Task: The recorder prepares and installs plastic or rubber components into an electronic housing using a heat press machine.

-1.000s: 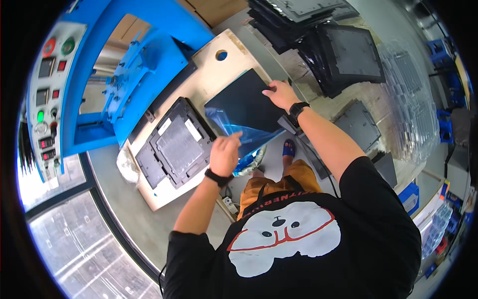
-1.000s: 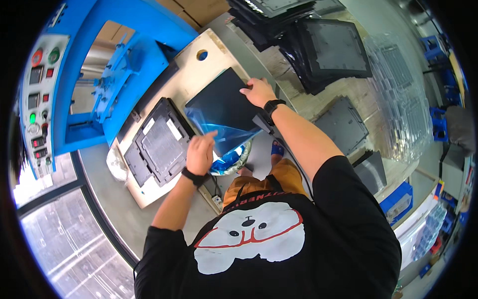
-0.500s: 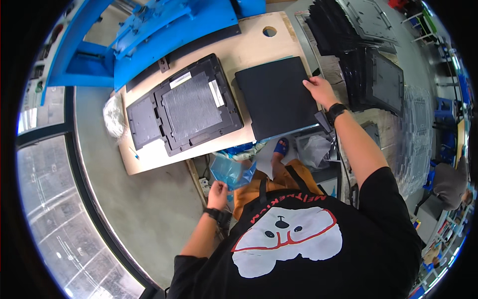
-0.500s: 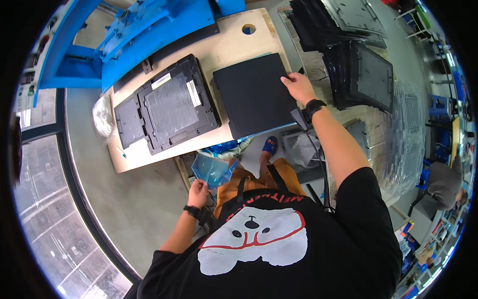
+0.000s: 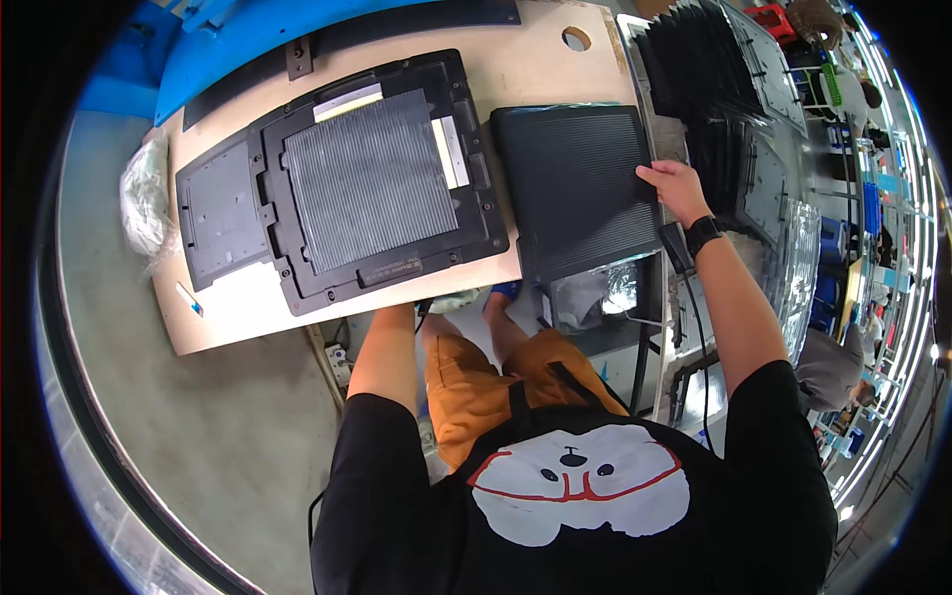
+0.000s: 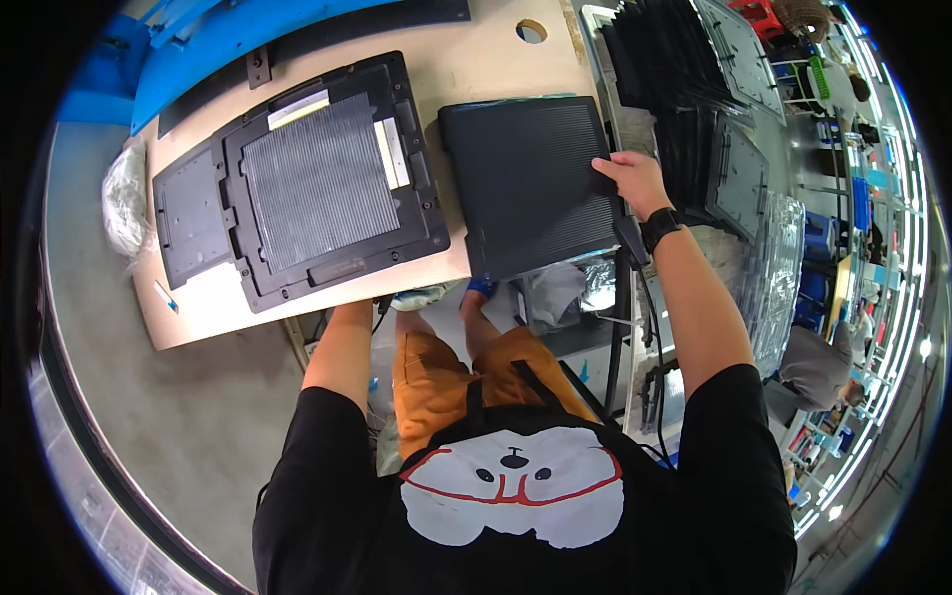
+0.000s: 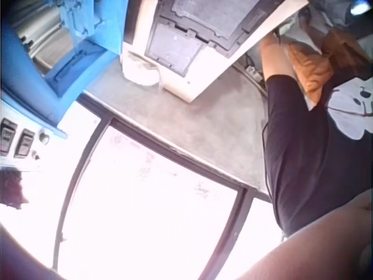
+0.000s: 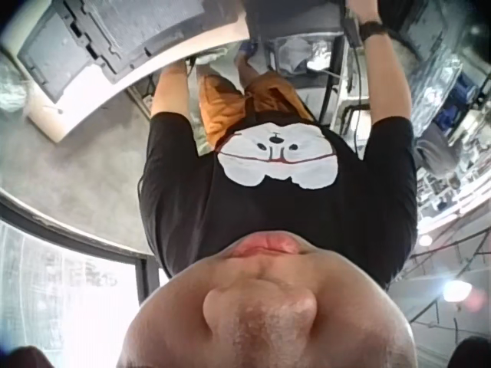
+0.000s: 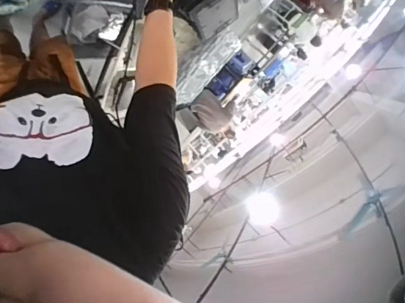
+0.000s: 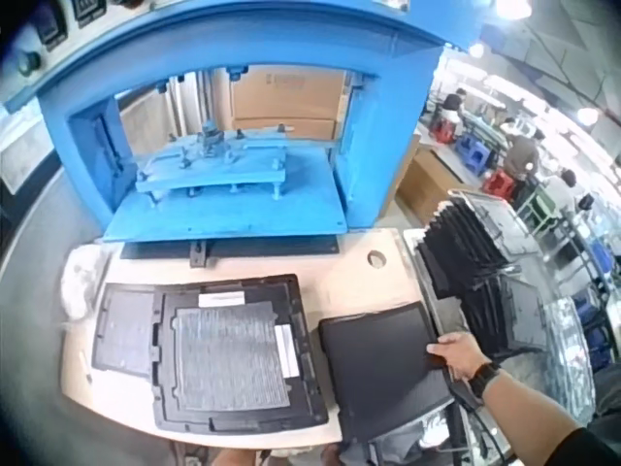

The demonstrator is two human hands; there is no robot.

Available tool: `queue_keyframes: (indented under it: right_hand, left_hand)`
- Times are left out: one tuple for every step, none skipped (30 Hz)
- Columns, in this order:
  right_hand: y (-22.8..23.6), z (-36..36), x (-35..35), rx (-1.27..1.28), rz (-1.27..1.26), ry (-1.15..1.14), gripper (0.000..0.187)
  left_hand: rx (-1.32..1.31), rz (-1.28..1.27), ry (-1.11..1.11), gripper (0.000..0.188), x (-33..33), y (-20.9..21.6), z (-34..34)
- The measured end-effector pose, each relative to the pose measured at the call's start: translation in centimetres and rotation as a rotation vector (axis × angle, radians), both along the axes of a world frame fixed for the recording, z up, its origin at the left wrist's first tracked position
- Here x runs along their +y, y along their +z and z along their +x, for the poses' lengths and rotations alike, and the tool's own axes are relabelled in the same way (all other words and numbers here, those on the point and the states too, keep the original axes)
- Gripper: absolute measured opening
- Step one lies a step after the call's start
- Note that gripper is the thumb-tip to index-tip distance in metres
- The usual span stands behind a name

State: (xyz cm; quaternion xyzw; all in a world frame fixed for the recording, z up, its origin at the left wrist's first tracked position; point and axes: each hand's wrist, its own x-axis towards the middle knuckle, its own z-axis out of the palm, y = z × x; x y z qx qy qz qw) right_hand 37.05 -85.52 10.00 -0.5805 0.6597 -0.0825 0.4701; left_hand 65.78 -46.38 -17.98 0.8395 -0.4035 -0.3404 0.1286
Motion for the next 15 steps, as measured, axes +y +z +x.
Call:
queue_keyframes:
  right_hand:
    - [0.1, -0.1, 0.1, 0.003, -0.002, 0.005, 0.045]
    - [0.1, -0.4, 0.1, -0.003, -0.054, 0.019, 0.045]
    - [0.0, -0.7, 0.0, -0.013, -0.107, 0.034, 0.044]
    - [0.0, -0.9, 0.1, -0.021, -0.111, 0.034, 0.044]
    - [-0.5, -0.7, 0.0, -0.077, -0.135, 0.031, 0.038]
    - [-0.2, -0.8, 0.0, -0.124, -0.166, 0.017, 0.032]
    - [0.3, -1.0, -0.2, -0.137, -0.174, 0.012, 0.032]
    - [0.9, -0.3, -0.1, -0.255, -0.046, -0.035, 0.027]
    - [1.7, -0.9, -0.1, -0.351, 0.071, -0.103, 0.022]
    - [2.7, -0.9, -0.1, -0.367, 0.061, -0.105, 0.022]
    - [3.8, -0.5, -0.1, -0.42, 0.084, -0.069, 0.018]
    - [4.6, -0.2, 0.0, -0.473, 0.104, -0.034, 0.014]
    - [5.2, -0.1, 0.2, -0.492, 0.095, -0.03, 0.014]
    - [5.9, -0.2, 0.2, -0.539, 0.076, 0.007, 0.014]
    - [6.5, -0.5, 0.4, -0.582, 0.056, 0.043, 0.014]
  left_hand:
    - [-0.011, -0.01, 0.007, 0.035, 0.2, 0.4, 0.1]
    - [-0.027, -0.021, 0.011, 0.035, 0.3, 0.9, 0.5]
    - [-0.047, -0.033, 0.014, 0.035, 0.5, 1.6, 1.0]
    - [-0.069, -0.045, 0.018, 0.035, 0.6, 2.5, 1.5]
    - [-0.102, -0.055, 0.027, 0.035, 1.2, 3.3, 2.5]
    - [-0.128, -0.071, 0.026, 0.035, 1.3, 3.7, 3.1]
    - [0.002, -0.247, 0.212, 0.035, 3.3, 5.0, 3.0]
    - [0.108, -0.278, 0.428, 0.038, 6.3, 5.7, 2.9]
    - [0.138, -0.121, 0.407, 0.031, 7.5, 7.6, 2.3]
    - [0.136, -0.119, 0.434, 0.026, 9.5, 8.5, 1.8]
    - [0.124, -0.12, 0.464, 0.022, 11.9, 9.1, 1.5]
    - [0.158, -0.073, 0.487, 0.02, 13.8, 9.6, 1.5]
    - [0.163, -0.043, 0.506, 0.019, 15.1, 10.3, 1.3]
    - [0.187, -0.022, 0.516, 0.02, 15.8, 11.2, 1.2]
    - [0.163, -0.005, 0.488, 0.02, 15.9, 12.5, 1.1]
